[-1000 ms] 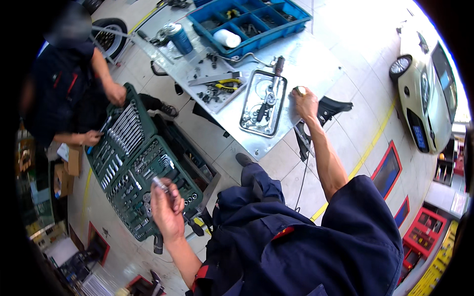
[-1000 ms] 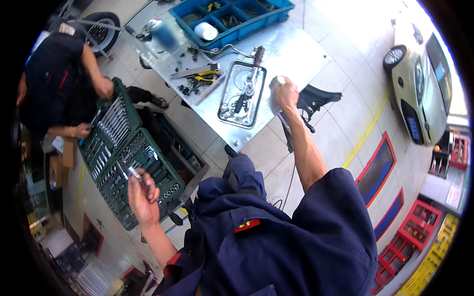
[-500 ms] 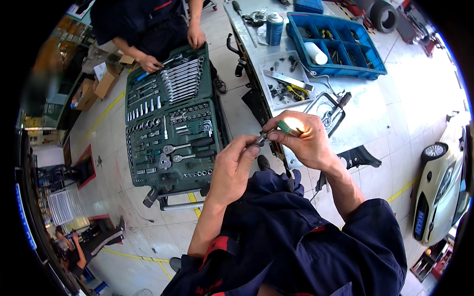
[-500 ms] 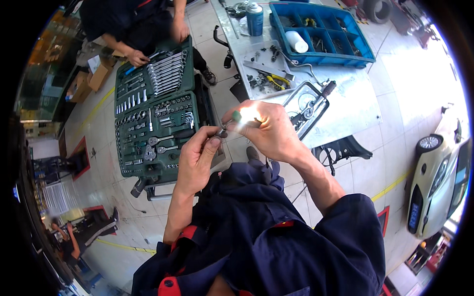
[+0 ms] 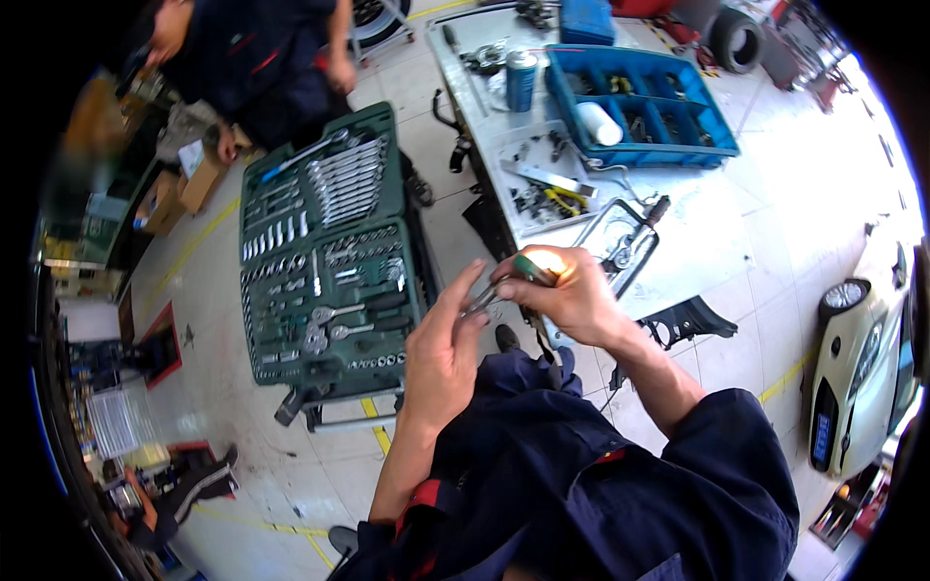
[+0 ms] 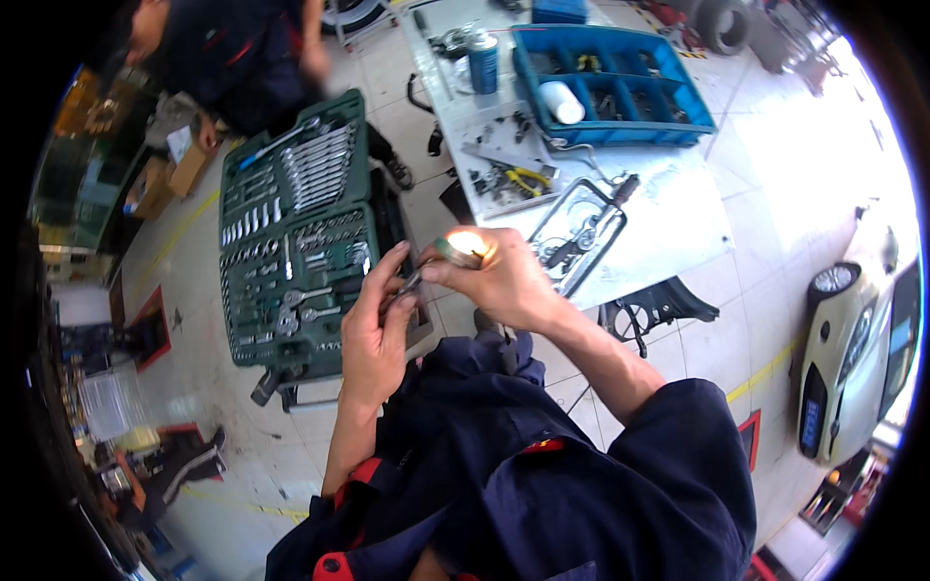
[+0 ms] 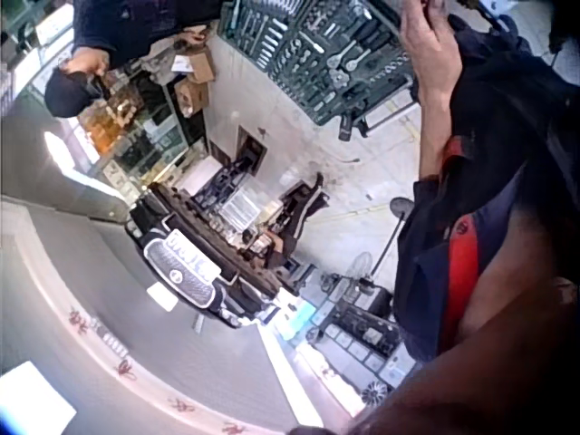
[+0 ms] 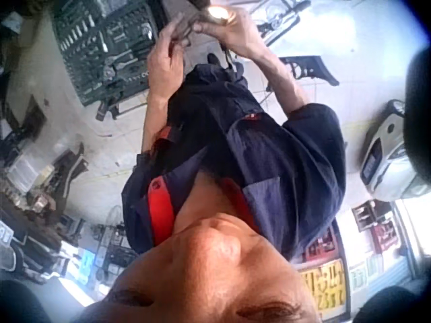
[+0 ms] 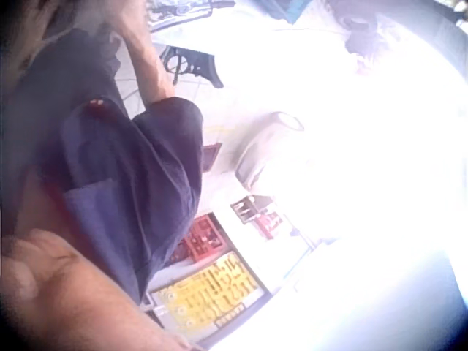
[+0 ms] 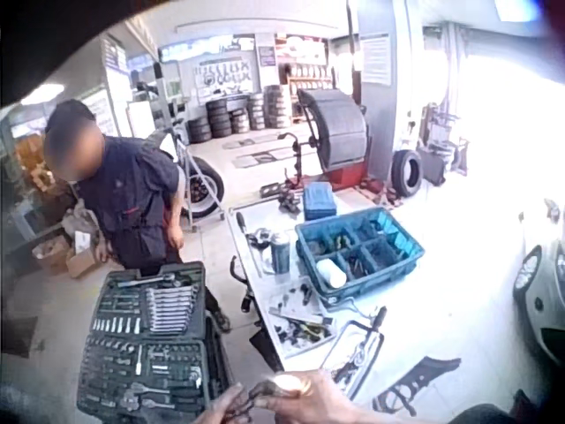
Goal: The person selects a socket and ratchet from a tool kit, then moves to a car on a lift. They use the ratchet to tighten bolts on the underside of the vehicle while another person assists with a flashlight.
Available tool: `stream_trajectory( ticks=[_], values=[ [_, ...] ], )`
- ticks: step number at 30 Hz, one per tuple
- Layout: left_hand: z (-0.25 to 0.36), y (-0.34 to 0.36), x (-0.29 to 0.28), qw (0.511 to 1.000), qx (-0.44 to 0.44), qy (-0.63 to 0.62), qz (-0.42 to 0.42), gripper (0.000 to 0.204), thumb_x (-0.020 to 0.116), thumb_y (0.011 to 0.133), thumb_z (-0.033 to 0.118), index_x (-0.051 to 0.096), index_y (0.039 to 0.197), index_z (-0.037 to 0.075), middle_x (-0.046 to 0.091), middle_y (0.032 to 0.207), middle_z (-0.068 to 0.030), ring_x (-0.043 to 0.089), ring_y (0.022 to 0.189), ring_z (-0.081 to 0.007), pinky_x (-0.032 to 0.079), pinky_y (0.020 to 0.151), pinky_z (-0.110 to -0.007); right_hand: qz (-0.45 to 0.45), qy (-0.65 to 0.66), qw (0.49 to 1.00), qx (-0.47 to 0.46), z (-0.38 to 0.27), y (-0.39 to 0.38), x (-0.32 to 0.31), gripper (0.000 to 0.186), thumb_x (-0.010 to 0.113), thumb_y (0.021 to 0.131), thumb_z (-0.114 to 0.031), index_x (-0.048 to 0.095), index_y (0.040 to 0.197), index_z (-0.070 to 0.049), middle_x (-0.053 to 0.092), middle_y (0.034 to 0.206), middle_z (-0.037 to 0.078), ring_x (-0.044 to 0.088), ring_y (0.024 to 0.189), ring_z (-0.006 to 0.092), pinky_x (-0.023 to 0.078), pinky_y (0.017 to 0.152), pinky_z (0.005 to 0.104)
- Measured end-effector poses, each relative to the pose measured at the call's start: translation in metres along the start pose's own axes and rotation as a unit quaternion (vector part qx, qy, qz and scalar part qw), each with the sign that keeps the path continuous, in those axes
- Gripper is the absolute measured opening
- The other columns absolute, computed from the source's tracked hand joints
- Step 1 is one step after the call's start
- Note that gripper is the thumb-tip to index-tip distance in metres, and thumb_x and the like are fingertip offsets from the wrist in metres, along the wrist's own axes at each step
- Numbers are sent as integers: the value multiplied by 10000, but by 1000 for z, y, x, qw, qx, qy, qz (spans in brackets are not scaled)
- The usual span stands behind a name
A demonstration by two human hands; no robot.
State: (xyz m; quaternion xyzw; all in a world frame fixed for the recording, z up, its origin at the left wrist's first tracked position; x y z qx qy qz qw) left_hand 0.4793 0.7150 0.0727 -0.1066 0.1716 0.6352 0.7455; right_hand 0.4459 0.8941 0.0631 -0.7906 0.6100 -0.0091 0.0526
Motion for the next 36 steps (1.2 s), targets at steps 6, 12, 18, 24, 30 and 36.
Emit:
stream_trajectory(
  ticks=[6,12,18,24,30,36],
  values=[
    [-14,1,13,996,-26,-40,-77,396,542,1017,107,529,1410,54,686,1094,-96,632,825,-147,521,751,-285,27,113,993,16,29,-6,3,206,761,898,-185,676,912,2,676,797,-3,564,770,44,488,702,262],
    [-31,1,19,985,-72,-124,-96,308,512,1043,165,547,1334,69,603,946,-26,519,713,-59,412,603,-199,121,8,991,65,53,-16,-12,343,744,908,-356,673,955,-23,613,732,9,510,701,71,451,632,281],
    [-46,11,-8,949,-109,-295,-15,273,450,1068,170,477,1325,83,492,876,-12,383,620,-32,328,522,-179,321,-182,915,161,185,-35,-130,338,621,980,-220,578,1259,-34,686,986,122,623,896,186,504,791,345],
    [-59,9,-42,942,-87,-319,53,285,521,1050,231,494,1278,63,524,857,-12,339,567,-12,280,473,-163,379,-358,852,51,192,-27,-177,337,614,939,-200,563,1213,-11,684,1005,244,675,934,375,515,818,440],
    [-59,1,-53,954,-62,-292,20,277,537,1039,206,497,1226,7,642,944,-71,346,521,2,278,465,-158,349,-432,821,133,208,38,-167,474,609,907,-312,524,1193,57,679,907,310,668,880,460,510,808,507],
    [-74,-14,-66,943,-60,-328,-6,238,523,1043,176,517,1242,46,613,964,-61,329,544,-9,283,472,-164,377,-414,820,118,216,46,-166,481,625,895,-325,546,1162,67,679,933,311,663,911,458,506,823,516]
  ],
)
Point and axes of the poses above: each hand's wrist, its own y-axis towards the middle knuckle, its own x-axis out of the palm, z = x × y, the point moved 3 cm from there along y, towards the middle knuckle
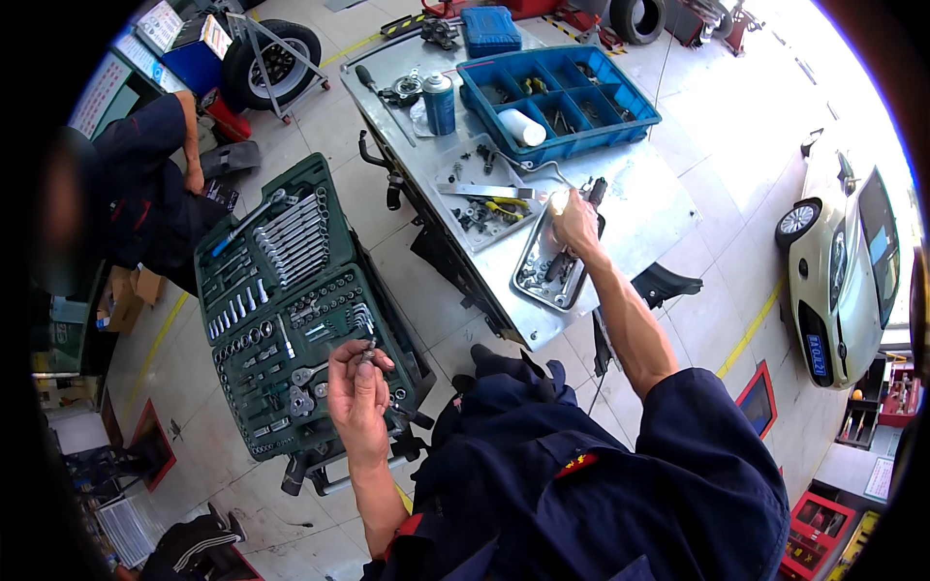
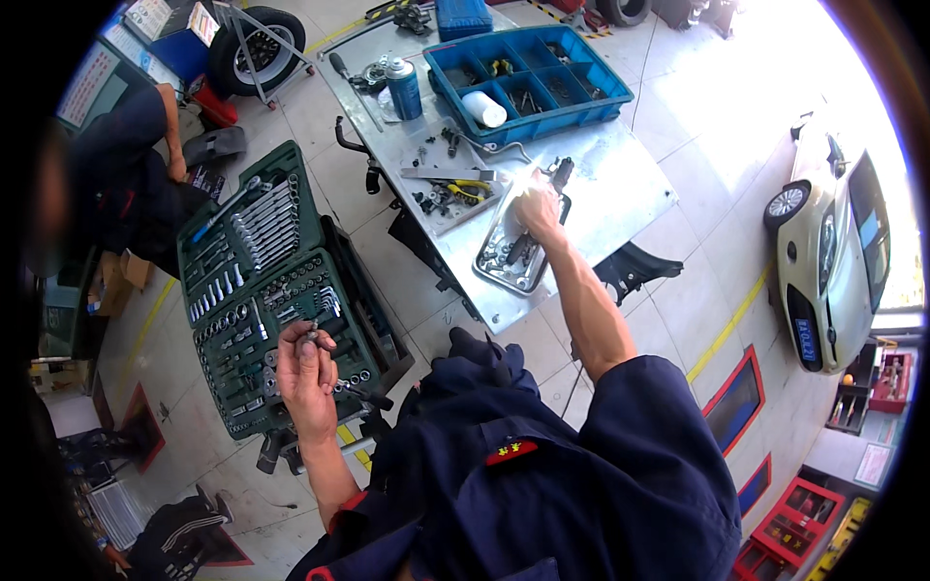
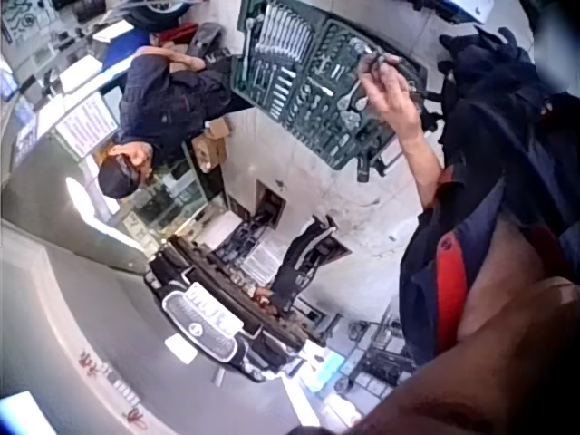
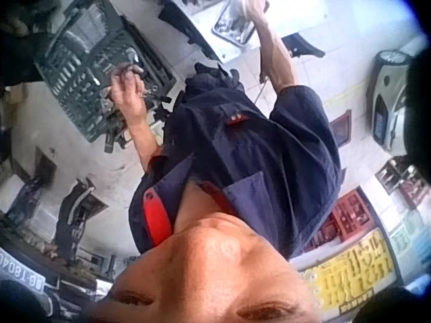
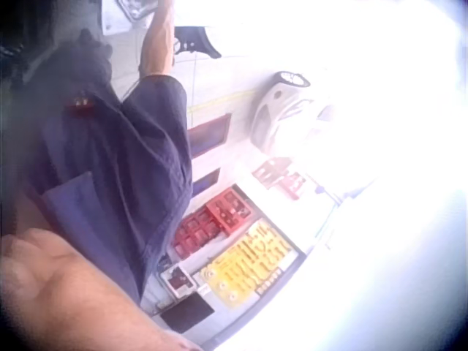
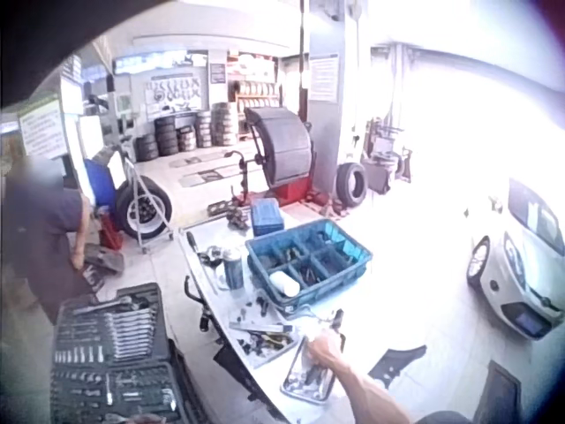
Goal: The person selects a socket and ratchet from a tool kit, then moves to a car on a lift. They use the ratchet to tighten bolts on the underside of the vehicle while another person assists with a flashlight.
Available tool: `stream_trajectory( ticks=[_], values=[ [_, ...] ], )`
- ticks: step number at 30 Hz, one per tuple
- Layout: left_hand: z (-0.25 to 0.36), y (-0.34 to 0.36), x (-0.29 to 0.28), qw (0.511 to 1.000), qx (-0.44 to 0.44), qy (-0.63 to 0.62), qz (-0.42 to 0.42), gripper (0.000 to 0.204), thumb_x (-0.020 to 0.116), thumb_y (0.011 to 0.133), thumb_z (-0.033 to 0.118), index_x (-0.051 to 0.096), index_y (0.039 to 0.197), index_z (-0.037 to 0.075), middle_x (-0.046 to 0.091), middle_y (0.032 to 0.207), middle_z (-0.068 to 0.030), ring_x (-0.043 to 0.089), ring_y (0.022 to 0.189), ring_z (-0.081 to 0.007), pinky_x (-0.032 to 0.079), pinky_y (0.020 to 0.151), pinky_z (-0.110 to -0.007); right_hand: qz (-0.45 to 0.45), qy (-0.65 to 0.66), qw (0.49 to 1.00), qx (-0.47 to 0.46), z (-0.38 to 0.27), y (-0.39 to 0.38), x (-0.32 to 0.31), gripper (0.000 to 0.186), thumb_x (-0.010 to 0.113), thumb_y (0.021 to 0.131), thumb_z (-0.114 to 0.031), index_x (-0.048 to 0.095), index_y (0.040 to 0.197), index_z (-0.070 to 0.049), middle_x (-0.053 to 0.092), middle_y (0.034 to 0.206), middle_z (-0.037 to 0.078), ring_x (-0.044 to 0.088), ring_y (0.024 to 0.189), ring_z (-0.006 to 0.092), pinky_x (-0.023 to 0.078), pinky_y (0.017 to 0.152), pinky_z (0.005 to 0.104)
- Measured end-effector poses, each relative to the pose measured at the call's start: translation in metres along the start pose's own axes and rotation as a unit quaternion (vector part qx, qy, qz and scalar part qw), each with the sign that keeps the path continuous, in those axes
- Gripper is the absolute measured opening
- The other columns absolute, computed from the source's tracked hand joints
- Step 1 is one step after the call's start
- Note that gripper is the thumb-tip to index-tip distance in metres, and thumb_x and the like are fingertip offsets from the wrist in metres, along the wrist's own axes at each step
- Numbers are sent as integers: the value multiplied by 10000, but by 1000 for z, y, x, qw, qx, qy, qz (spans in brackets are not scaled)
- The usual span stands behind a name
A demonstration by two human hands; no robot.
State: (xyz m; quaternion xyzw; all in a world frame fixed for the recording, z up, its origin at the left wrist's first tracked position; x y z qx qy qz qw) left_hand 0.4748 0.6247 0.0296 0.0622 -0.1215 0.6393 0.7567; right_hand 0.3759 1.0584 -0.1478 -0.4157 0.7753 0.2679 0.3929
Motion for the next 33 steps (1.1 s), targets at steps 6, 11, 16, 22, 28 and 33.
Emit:
stream_trajectory(
  ticks=[6,11,16,22,28,33],
  values=[
    [-7,-7,-10,998,14,-56,37,250,537,1030,155,497,1235,19,634,984,-88,343,534,0,278,475,-161,-2,-45,998,-41,-5,20,-17,440,698,843,-271,606,1134,45,686,994,287,659,984,432,505,847,494],
    [0,-4,-13,994,34,-59,82,266,537,1035,178,500,1250,26,639,1021,-101,347,536,-7,282,474,-167,91,-17,980,-177,-84,77,-54,526,726,846,-318,564,1275,-62,633,1165,177,620,1071,371,507,889,454],
    [10,-1,-4,990,46,-66,115,280,524,1046,233,510,1255,47,623,1016,-90,340,554,-16,293,481,-172,-33,-137,982,-127,-121,125,-39,636,759,823,-414,557,1313,-62,596,1244,167,596,1131,361,502,955,450],
    [8,-2,3,984,64,-47,160,301,523,1048,277,505,1254,57,595,983,-59,312,550,-20,292,473,-176,-88,-74,983,-141,-90,148,-19,659,723,849,-484,576,1278,-6,614,1221,202,605,1144,364,497,953,437],
    [2,-9,12,973,26,-43,224,293,483,1064,291,500,1265,78,516,872,-14,314,559,-29,254,489,-191,38,112,975,-188,-124,96,-53,354,676,923,-290,652,1169,-35,676,1104,131,654,998,296,507,860,405],
    [14,-19,5,952,86,-180,232,272,476,1062,249,486,1296,111,501,863,-18,337,583,-65,283,530,-228,-436,295,818,-229,-198,-74,-25,342,645,954,-274,623,1188,-25,673,1082,138,676,958,272,529,839,371]
  ],
)
Point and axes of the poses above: each hand's wrist, its own y-axis towards the middle knuckle, its own x-axis out of the palm, z = x × y, the point moved 3 cm from there along y, towards the middle knuckle
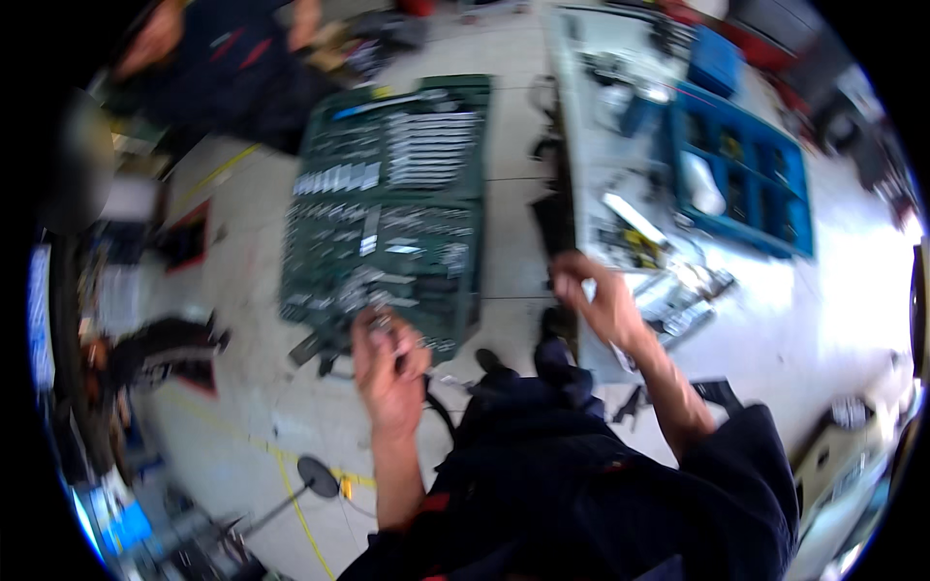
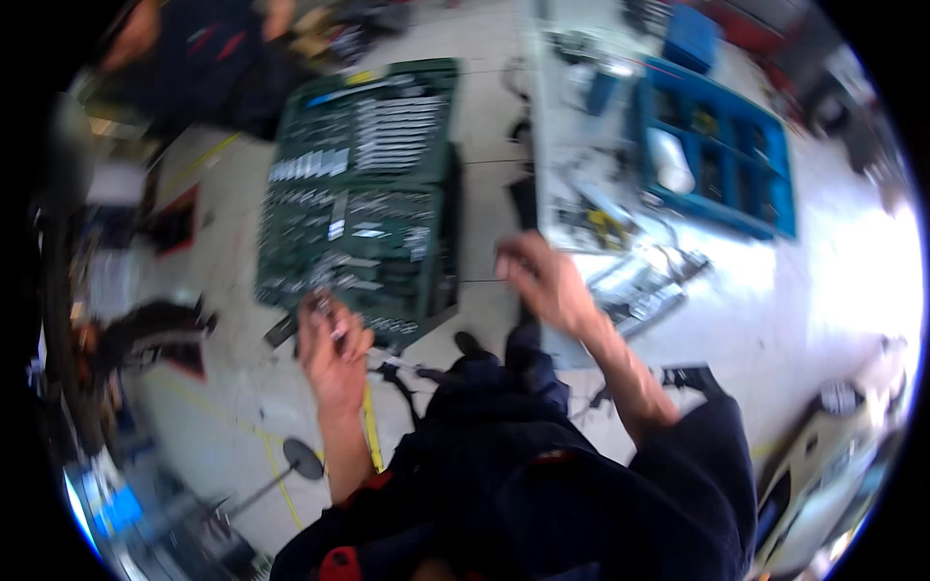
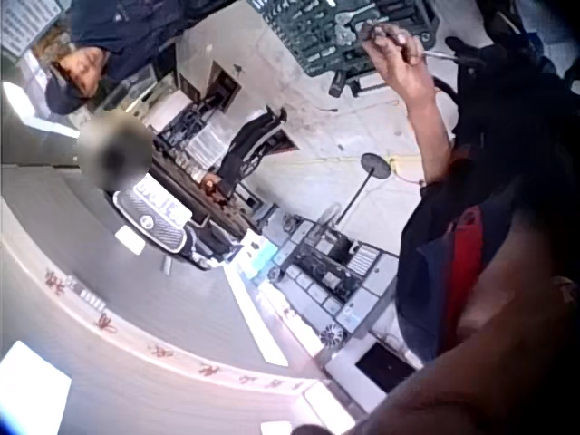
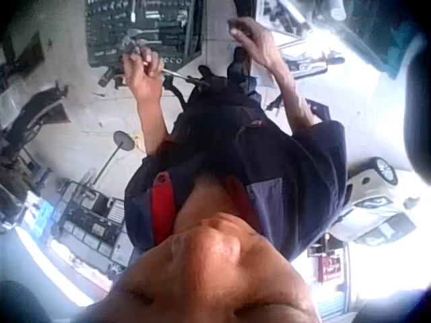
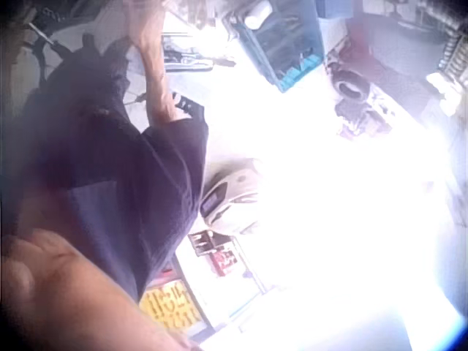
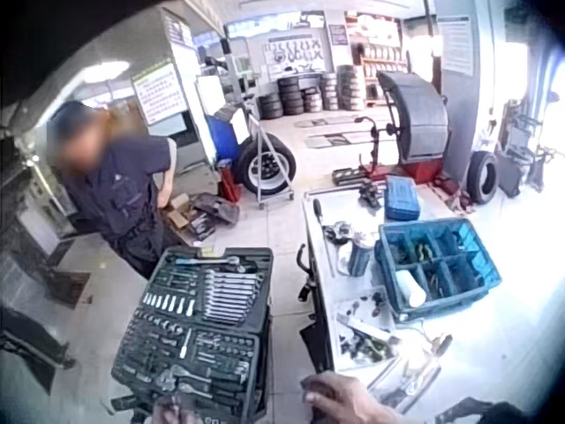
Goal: The person selects a socket and ratchet from a tool kit, then moves to a car on a lift. They use the ratchet to tighten bolts on the underside of the vehicle while another person assists with a flashlight.
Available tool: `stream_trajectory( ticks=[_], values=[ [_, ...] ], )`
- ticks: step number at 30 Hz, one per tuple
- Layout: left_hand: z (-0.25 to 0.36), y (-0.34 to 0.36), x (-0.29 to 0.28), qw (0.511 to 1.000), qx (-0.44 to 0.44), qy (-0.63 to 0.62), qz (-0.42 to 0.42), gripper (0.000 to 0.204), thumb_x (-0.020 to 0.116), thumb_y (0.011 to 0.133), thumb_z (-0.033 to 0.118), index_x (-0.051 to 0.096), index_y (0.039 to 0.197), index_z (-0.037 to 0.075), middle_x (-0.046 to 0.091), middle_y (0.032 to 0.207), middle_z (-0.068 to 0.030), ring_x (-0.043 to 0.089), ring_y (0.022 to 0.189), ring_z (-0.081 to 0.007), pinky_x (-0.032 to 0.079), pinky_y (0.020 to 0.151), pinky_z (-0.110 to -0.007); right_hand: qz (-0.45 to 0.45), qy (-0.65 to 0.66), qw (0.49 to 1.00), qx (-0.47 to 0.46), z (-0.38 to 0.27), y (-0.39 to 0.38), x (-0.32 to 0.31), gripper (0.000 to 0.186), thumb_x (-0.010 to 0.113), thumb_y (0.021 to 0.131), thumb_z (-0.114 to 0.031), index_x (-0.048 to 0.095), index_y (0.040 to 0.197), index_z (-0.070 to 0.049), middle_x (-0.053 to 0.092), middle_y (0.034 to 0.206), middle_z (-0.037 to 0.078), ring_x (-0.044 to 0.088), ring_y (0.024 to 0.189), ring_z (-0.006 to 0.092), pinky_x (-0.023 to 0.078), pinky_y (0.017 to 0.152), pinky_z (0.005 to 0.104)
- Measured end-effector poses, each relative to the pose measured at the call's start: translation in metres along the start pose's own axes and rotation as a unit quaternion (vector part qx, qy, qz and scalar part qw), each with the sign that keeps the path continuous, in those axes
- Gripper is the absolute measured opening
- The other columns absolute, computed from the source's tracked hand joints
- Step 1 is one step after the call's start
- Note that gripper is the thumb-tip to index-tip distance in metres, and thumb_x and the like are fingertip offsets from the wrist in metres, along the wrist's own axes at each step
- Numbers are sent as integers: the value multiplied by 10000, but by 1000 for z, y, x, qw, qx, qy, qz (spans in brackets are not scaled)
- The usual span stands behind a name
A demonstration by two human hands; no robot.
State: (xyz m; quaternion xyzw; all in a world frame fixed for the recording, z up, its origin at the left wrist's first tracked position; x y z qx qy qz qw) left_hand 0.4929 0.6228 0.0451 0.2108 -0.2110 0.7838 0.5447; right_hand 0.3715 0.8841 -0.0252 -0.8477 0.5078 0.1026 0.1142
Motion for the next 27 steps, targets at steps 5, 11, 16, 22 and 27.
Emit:
stream_trajectory(
  ticks=[5,11,16,22,27],
  values=[
    [52,16,-11,989,53,-128,-56,220,425,1076,229,503,1262,141,529,937,-28,399,648,-93,341,586,-232,-250,153,955,-48,-59,-31,127,390,638,970,-354,607,1174,-23,679,1036,154,684,922,268,532,800,367],
    [95,-18,-65,975,117,-180,-54,183,435,1071,242,508,1226,177,548,1097,-30,507,805,-150,421,801,-372,-212,94,972,-30,-83,-59,198,355,645,969,-341,636,1084,-6,622,719,109,598,652,164,462,619,333],
    [134,-53,-121,965,145,-200,-90,235,402,1079,303,500,1231,154,573,1154,-65,593,977,-210,494,926,-470,-174,75,981,-29,-96,-86,264,349,654,963,-340,644,1095,-17,535,644,44,495,590,110,392,558,290],
    [172,-97,-181,961,182,-199,-66,354,361,1089,306,486,1308,57,622,1117,-96,630,993,-231,531,925,-476,-174,70,981,-44,-124,-109,329,345,667,960,-347,652,1092,-29,502,600,-4,466,565,71,377,537,268],
    [201,-131,-222,960,216,-177,-35,387,356,1088,324,477,1317,36,620,1085,-112,631,970,-242,537,919,-488,-241,111,963,-39,-144,-118,374,333,655,975,-340,649,1097,-30,512,634,-31,464,577,54,374,537,244]
  ],
)
Point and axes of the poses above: each hand's wrist, its own y-axis towards the middle knuckle, its own x-axis out of the palm, z = x × y, the point moved 3 cm from there along y, towards the middle knuckle
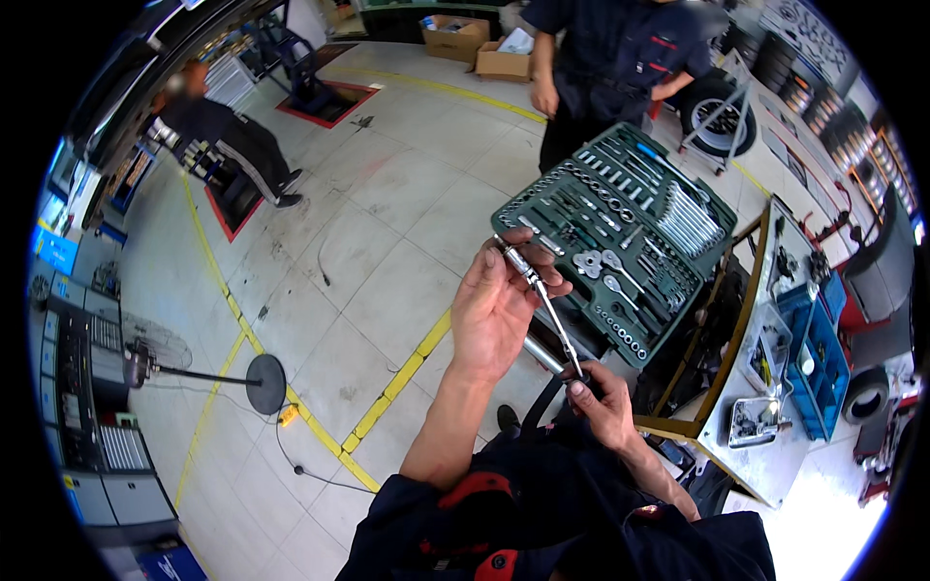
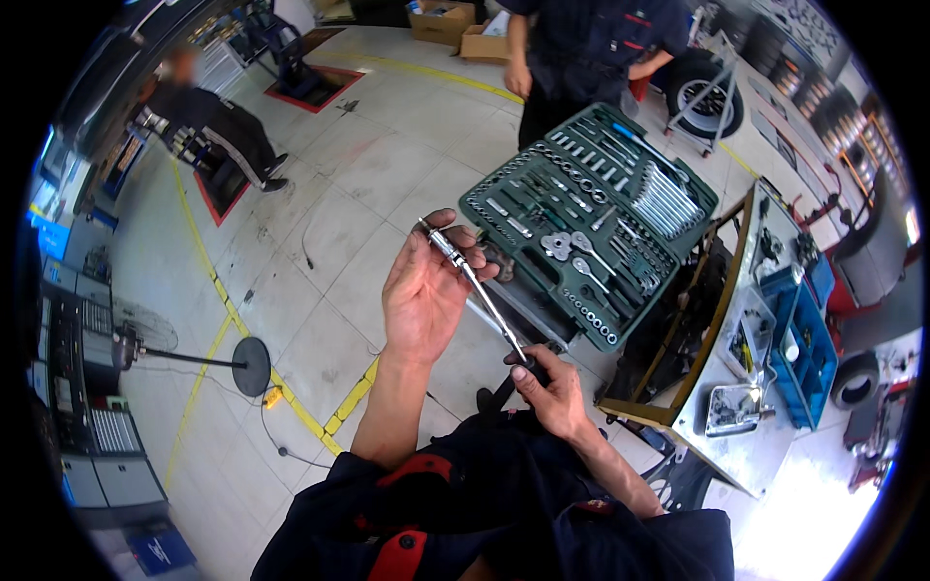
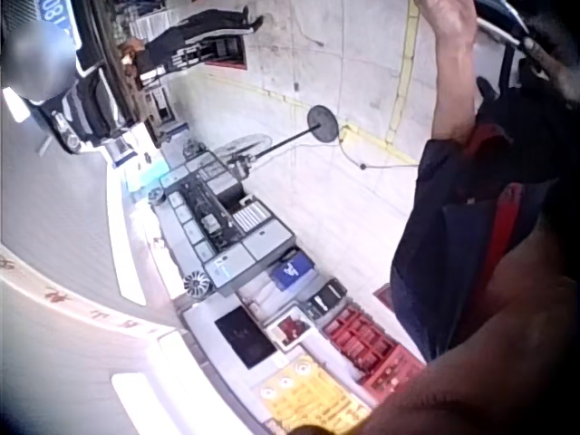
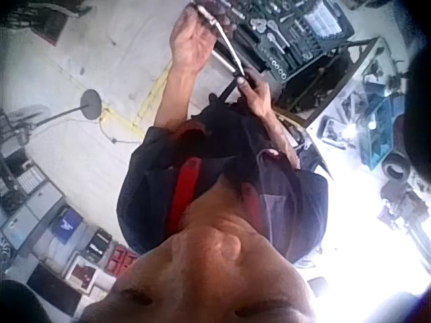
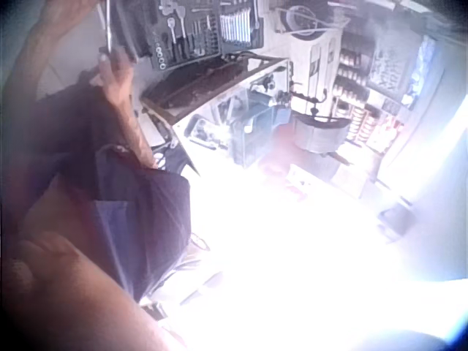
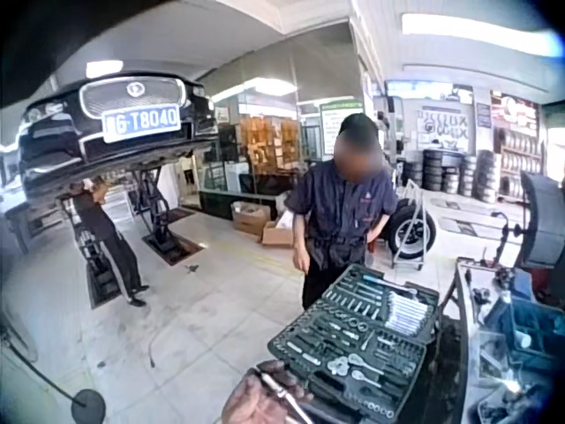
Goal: The person selects a socket and ratchet from a tool kit, then moves to a car on a lift. They use the ratchet to tighten bolts on the underside of the vehicle while another person assists with a flashlight.
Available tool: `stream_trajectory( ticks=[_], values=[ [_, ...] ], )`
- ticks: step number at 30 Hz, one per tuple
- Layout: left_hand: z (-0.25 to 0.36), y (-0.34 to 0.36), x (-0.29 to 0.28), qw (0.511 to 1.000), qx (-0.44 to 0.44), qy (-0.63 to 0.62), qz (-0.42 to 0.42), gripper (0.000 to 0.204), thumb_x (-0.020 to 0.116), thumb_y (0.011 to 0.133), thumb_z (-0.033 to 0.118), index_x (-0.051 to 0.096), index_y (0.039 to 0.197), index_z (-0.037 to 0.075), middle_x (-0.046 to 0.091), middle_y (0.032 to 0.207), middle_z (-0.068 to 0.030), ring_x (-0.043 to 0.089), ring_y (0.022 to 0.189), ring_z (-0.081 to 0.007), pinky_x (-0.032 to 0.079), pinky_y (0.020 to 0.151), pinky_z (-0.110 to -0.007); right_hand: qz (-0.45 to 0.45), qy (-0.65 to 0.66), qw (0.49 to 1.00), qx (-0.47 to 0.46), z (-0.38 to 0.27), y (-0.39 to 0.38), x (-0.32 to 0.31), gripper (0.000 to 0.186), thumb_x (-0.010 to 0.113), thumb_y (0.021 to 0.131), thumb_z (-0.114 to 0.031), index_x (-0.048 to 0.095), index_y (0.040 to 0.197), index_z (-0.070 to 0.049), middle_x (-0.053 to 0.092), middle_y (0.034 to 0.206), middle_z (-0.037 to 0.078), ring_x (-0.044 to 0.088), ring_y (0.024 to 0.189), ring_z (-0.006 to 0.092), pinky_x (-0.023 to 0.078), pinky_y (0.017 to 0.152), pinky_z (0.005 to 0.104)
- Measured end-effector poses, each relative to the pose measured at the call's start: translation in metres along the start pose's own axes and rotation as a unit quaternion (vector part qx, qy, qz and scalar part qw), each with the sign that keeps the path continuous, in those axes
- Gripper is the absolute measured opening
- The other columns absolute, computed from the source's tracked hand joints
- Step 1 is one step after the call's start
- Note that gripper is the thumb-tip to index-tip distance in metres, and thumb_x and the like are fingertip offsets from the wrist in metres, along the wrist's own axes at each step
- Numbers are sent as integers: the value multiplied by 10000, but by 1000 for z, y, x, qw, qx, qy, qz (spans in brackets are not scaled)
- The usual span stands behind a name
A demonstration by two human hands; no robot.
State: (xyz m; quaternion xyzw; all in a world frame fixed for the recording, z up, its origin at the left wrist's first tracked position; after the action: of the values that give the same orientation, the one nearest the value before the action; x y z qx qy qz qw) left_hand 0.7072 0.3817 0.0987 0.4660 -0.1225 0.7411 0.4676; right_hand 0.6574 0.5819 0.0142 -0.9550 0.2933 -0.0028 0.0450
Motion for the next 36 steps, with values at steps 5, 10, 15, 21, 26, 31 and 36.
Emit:
stream_trajectory(
  ticks=[5,10,15,21,26,31,36],
  values=[
    [46,-5,-14,998,43,31,16,359,363,1087,340,499,1250,50,590,967,-82,593,836,-205,526,745,-388,-91,71,993,20,-8,25,47,326,621,1003,-327,634,1122,-24,515,705,-49,452,595,39,364,542,218],
    [97,-3,-20,971,69,221,65,353,390,1083,331,516,1198,21,568,850,-51,546,668,-146,471,576,-289,-153,94,984,7,-7,53,93,316,603,1014,-303,622,1130,-10,506,676,-37,451,589,42,368,543,225],
    [121,-6,-37,949,58,274,144,370,428,1065,367,518,1234,51,564,868,-47,526,649,-161,442,552,-286,-186,93,978,-13,-13,72,118,251,607,999,-217,638,1148,-18,533,698,-23,468,611,58,389,554,240],
    [118,5,-65,990,47,100,87,282,446,1073,309,524,1203,71,431,770,12,291,543,-54,251,429,-192,-165,76,983,22,-13,69,141,348,593,1013,-323,604,1177,-17,557,711,10,518,630,91,460,574,278],
    [78,8,-66,989,-93,65,98,287,493,1053,353,544,1154,89,411,768,32,264,543,-39,212,425,-188,-9,3,1000,2,-13,20,121,426,539,1031,-363,558,1302,-36,674,948,98,639,856,179,536,700,321],
    [64,-12,-67,981,-141,124,43,287,489,1062,307,528,1203,59,383,756,34,235,528,-19,177,391,-188,310,-144,938,66,43,-55,26,340,594,997,-273,622,1218,-15,702,1071,146,676,977,235,538,848,373],
    [47,-23,-66,964,-167,193,79,301,485,1064,322,525,1212,62,374,753,43,215,517,-18,150,388,-185,591,-196,776,103,108,-152,-120,276,636,945,-246,691,1115,-36,721,969,149,706,871,242,548,796,371]
  ],
)
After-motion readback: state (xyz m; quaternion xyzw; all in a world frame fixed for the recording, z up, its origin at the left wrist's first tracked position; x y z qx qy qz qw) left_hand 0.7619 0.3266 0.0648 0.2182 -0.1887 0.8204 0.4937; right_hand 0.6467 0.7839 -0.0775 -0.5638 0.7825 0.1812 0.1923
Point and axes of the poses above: each hand's wrist, its own y-axis towards the middle knuckle, its own x-axis out of the palm, z = x × y, the point moved 3 cm from there along y, towards the middle knuckle
